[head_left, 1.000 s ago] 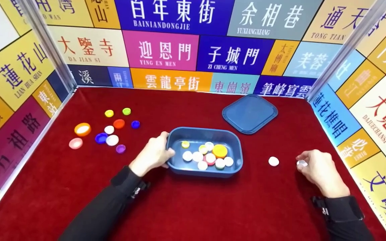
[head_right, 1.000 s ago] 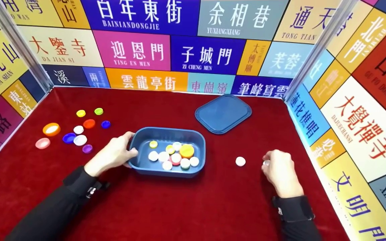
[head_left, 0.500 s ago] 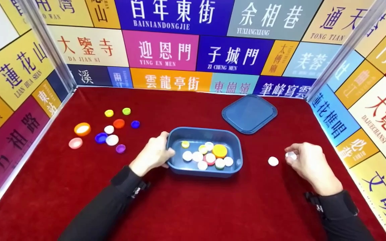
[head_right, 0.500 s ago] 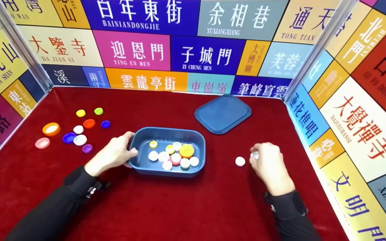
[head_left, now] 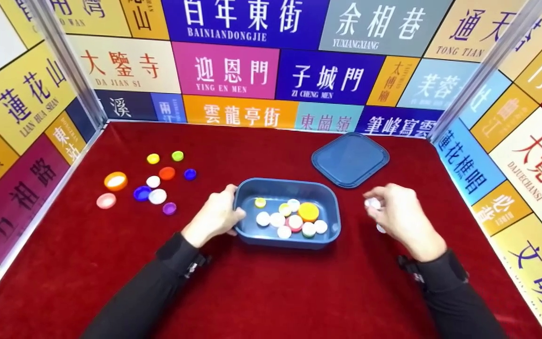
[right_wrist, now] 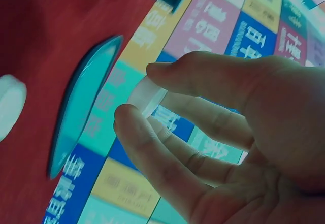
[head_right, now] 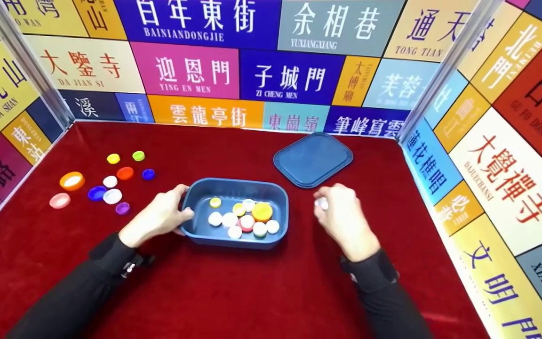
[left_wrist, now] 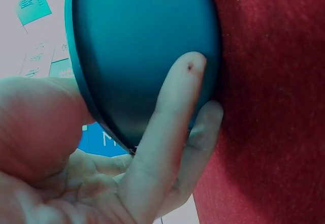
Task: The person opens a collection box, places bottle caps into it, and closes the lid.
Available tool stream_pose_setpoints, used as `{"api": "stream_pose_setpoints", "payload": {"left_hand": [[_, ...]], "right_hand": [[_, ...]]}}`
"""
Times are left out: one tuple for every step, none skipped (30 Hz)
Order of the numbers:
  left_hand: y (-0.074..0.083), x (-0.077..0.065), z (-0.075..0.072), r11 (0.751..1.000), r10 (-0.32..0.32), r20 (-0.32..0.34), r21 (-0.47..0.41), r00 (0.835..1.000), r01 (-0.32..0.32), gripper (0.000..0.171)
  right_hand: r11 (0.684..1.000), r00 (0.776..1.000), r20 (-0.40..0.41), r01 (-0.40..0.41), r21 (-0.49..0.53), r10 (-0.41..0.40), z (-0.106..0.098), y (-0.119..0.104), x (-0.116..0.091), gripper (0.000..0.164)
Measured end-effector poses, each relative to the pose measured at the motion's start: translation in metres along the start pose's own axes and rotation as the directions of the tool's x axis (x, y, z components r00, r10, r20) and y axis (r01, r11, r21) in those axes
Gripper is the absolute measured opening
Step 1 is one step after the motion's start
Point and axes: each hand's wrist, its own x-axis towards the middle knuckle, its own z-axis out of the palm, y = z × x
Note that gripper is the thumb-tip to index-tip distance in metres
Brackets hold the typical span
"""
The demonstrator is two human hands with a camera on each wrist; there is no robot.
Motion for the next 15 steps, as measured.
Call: {"api": "stream_pose_setpoints", "payload": {"left_hand": [[0.0, 0.0, 0.0, 1.0, 0.0, 0.0, -0.001, 1.0, 0.0, 0.058], [0.0, 0.0, 0.0, 1.0, 0.001, -0.001, -0.001, 1.0, -0.001, 0.058], [-0.001, 0.0, 0.0, 1.0, 0.002, 0.0, 0.0, 1.0, -0.002, 0.059], [0.0, 0.0, 0.0, 1.0, 0.002, 0.001, 0.002, 1.0, -0.002, 0.059], [-0.001, 0.0, 0.0, 1.0, 0.003, 0.001, 0.006, 1.0, -0.003, 0.059], [0.0, 0.0, 0.0, 1.0, 0.004, 0.002, 0.011, 1.0, -0.004, 0.059], [0.0, 0.0, 0.0, 1.0, 0.006, 0.002, 0.014, 1.0, -0.006, 0.059], [0.0, 0.0, 0.0, 1.0, 0.01, 0.002, 0.016, 1.0, -0.01, 0.059], [0.0, 0.0, 0.0, 1.0, 0.015, 0.002, 0.017, 1.0, -0.015, 0.058], [-0.001, 0.0, 0.0, 1.0, 0.018, 0.001, 0.018, 1.0, -0.018, 0.058], [-0.001, 0.0, 0.0, 1.0, 0.022, -0.001, 0.02, 1.0, -0.022, 0.057], [-0.001, 0.0, 0.0, 0.999, 0.025, -0.001, 0.02, 1.0, -0.025, 0.056], [-0.001, 0.0, 0.0, 0.999, 0.027, -0.002, 0.021, 1.0, -0.027, 0.055], [-0.001, 0.0, 0.0, 0.999, 0.028, -0.002, 0.023, 1.0, -0.028, 0.055], [-0.001, 0.0, -0.001, 0.999, 0.027, -0.002, 0.025, 1.0, -0.027, 0.055]], "right_hand": [[1.0, 1.0, -0.003, 0.013, 0.009, -0.013, 0.003, -0.005, 0.003, 0.023], [0.999, 1.0, -0.005, 0.026, 0.02, -0.026, 0.007, -0.011, 0.007, 0.022], [0.999, 0.999, -0.003, 0.037, 0.031, -0.037, 0.01, -0.016, 0.01, 0.022], [0.998, 0.999, 0.0, 0.048, 0.04, -0.049, 0.013, -0.022, 0.013, 0.022], [0.997, 0.998, 0.005, 0.058, 0.049, -0.059, 0.016, -0.028, 0.016, 0.021], [0.996, 0.998, 0.014, 0.065, 0.057, -0.066, 0.019, -0.034, 0.019, 0.021], [0.996, 0.997, 0.023, 0.068, 0.064, -0.069, 0.022, -0.039, 0.021, 0.021], [0.995, 0.997, 0.032, 0.073, 0.069, -0.075, 0.024, -0.045, 0.023, 0.021], [0.994, 0.996, 0.038, 0.08, 0.075, -0.083, 0.026, -0.051, 0.025, 0.021], [0.993, 0.995, 0.046, 0.088, 0.082, -0.092, 0.029, -0.056, 0.027, 0.021], [0.991, 0.993, 0.053, 0.096, 0.09, -0.101, 0.031, -0.062, 0.029, 0.021], [0.989, 0.992, 0.058, 0.107, 0.098, -0.113, 0.034, -0.067, 0.031, 0.022], [0.987, 0.99, 0.06, 0.122, 0.108, -0.129, 0.037, -0.072, 0.033, 0.022], [0.983, 0.987, 0.063, 0.139, 0.116, -0.147, 0.04, -0.077, 0.034, 0.022], [0.98, 0.984, 0.066, 0.155, 0.125, -0.164, 0.043, -0.082, 0.036, 0.022]]}}
